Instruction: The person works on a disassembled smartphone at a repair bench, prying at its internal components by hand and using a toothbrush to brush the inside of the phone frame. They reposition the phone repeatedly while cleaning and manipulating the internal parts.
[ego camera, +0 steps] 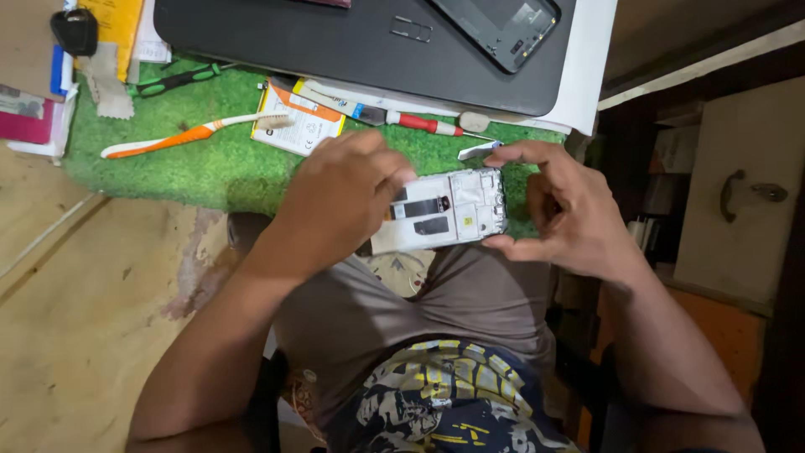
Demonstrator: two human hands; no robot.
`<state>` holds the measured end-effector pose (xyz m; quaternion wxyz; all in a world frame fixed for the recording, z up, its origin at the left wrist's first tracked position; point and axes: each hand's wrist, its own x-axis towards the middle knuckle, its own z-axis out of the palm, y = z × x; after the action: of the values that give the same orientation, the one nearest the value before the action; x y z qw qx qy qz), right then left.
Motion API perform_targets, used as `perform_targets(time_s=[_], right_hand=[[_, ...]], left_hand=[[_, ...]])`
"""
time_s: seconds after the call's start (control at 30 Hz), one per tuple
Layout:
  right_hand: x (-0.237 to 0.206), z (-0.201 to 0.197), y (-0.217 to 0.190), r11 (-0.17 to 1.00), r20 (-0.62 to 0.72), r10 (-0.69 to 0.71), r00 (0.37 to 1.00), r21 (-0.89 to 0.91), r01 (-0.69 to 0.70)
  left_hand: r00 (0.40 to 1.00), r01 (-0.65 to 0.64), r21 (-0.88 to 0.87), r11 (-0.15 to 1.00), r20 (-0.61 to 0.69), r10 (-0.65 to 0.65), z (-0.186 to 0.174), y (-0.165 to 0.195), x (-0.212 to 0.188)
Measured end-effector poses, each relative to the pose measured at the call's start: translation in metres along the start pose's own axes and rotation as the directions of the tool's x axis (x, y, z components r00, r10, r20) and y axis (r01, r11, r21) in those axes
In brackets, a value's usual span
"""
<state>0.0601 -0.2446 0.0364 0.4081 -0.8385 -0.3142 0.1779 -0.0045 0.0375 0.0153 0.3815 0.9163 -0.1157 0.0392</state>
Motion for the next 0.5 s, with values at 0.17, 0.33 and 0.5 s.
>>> perform_targets(time_s=[0.17, 0.33, 0.5], right_hand=[[0.002, -0.003, 0.004, 0.987, 0.044, -0.143, 0.989, 0.078, 0.140], [0.009, -0.002, 0.011, 0.965, 0.092, -0.240, 0.966, 0.131, 0.227], [0.018, -0.010, 0.013, 0.926, 0.090, -0.320, 0.943, 0.238, 0.292]], left_hand=[[0.992, -0.049, -0.253, 0.966, 0.100, 0.076, -0.012, 0.002, 0.002], [0.933, 0.264, -0.355, 0.897, 0.329, -0.144, -0.018, 0.006, -0.004], [0.925, 0.361, -0.549, 0.754, 0.315, -0.213, -0.016, 0.008, -0.017]])
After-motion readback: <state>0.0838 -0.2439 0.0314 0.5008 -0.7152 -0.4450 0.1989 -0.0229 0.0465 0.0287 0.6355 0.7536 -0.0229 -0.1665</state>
